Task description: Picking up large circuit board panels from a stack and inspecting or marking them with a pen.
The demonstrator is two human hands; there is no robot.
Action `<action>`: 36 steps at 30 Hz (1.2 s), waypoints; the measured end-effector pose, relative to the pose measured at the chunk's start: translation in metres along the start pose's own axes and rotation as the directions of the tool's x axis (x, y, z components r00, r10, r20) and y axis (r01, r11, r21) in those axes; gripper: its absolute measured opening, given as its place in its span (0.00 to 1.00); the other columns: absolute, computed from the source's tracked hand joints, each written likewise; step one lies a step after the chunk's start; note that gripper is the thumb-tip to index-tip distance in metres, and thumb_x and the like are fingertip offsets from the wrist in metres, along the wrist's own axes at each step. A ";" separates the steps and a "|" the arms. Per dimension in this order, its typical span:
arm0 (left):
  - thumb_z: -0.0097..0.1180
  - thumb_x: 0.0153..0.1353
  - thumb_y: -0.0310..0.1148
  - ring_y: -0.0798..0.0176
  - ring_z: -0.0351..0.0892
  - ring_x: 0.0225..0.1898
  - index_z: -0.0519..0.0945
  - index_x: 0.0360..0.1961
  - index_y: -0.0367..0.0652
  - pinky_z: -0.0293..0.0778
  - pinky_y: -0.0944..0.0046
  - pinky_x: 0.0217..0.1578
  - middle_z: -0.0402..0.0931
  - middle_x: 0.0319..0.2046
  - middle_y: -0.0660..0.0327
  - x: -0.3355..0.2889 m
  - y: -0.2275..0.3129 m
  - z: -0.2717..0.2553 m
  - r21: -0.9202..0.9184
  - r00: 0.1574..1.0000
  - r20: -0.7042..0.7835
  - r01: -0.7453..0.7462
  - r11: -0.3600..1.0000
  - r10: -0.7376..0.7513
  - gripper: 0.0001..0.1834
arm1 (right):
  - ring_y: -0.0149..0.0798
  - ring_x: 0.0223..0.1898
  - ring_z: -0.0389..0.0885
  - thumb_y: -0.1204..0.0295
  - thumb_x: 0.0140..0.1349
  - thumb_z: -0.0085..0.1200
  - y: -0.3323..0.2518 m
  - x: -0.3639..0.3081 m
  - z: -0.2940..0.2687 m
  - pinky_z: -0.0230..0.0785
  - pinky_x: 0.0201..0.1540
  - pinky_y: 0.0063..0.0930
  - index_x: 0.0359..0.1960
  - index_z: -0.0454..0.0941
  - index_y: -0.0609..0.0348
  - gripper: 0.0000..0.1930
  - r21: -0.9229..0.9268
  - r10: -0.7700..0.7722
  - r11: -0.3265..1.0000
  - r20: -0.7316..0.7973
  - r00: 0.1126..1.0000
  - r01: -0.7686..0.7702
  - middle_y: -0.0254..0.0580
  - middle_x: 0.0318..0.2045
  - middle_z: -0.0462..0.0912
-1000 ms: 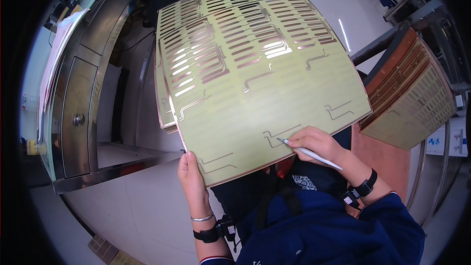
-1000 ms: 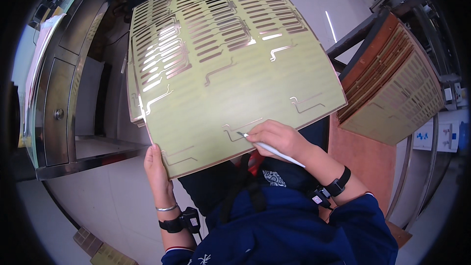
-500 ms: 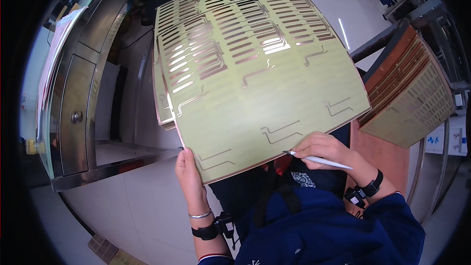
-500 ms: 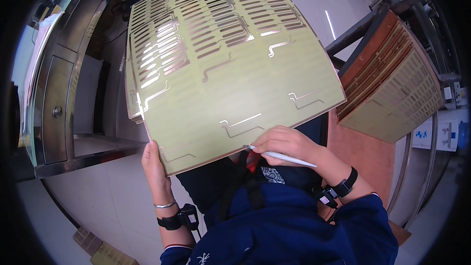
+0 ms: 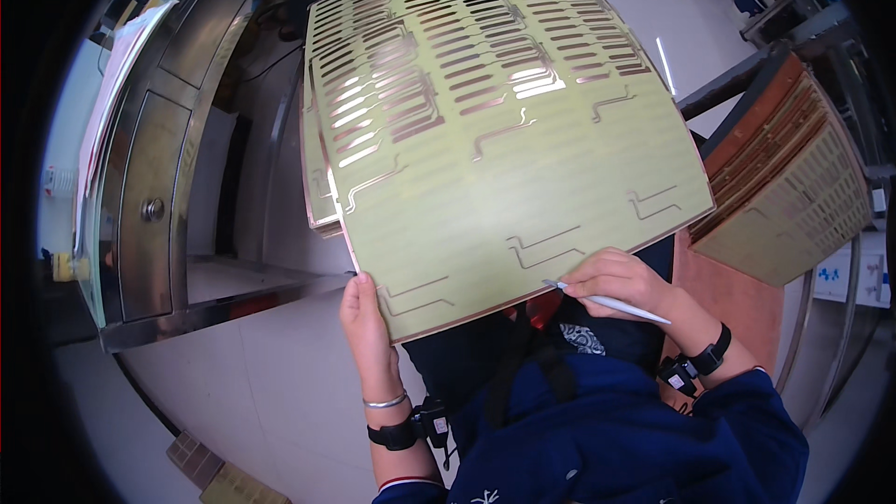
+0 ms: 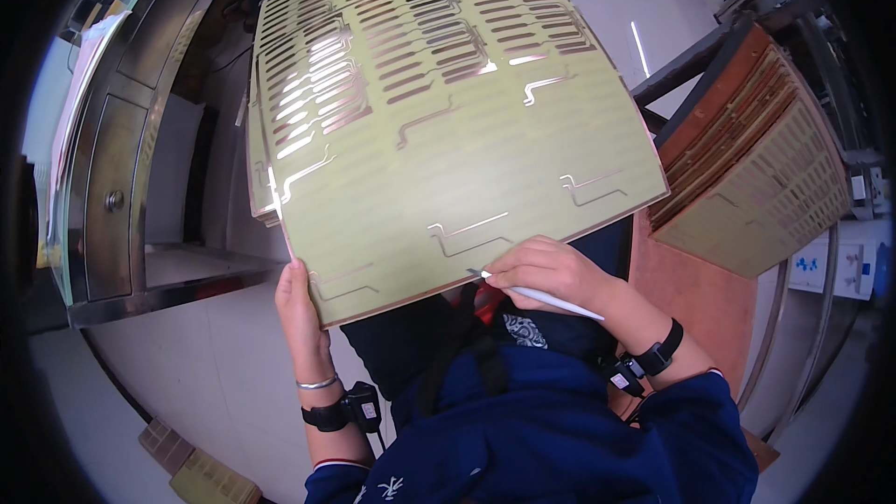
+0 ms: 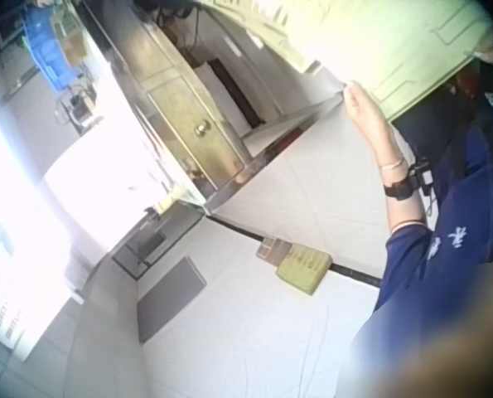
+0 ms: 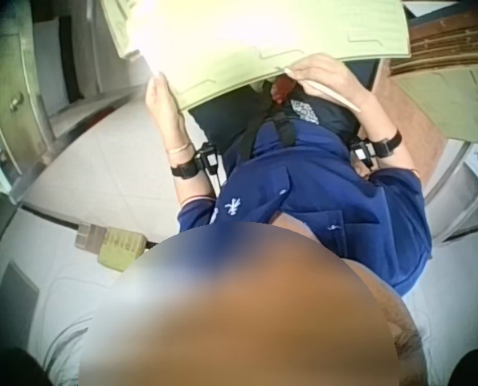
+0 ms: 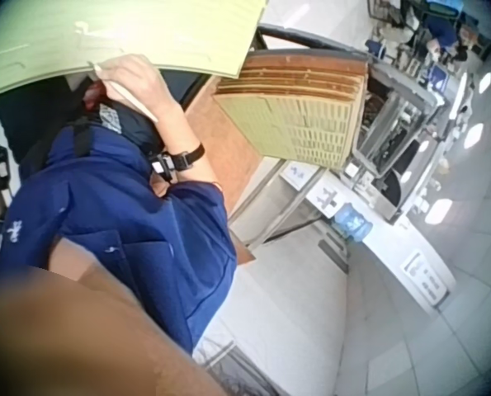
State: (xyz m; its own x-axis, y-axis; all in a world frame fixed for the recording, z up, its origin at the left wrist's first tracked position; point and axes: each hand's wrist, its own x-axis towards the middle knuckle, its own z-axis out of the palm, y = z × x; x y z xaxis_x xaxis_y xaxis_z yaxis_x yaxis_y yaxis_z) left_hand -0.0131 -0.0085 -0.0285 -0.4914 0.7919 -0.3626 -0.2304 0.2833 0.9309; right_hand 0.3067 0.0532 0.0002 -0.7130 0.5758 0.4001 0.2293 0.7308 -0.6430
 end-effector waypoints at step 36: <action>0.39 0.68 0.38 0.77 0.60 0.27 0.70 0.26 0.36 0.62 0.74 0.30 0.68 0.23 0.69 0.012 0.010 -0.047 0.531 0.941 -0.089 -0.233 0.815 0.327 0.18 | 0.40 0.36 0.80 0.81 0.47 0.56 0.014 0.005 -0.013 0.72 0.38 0.28 0.32 0.76 0.61 0.09 0.090 0.247 0.968 -0.136 0.959 -0.236 0.43 0.34 0.81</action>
State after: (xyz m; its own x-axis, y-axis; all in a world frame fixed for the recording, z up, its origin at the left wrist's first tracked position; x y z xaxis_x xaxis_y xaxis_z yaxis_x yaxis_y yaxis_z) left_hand -0.0608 -0.0221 -0.0257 -0.6126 0.7894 -0.0404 0.3724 0.3333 0.8662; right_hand 0.3153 0.0715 0.0017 -0.5374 0.7827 0.3140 0.3308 0.5382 -0.7752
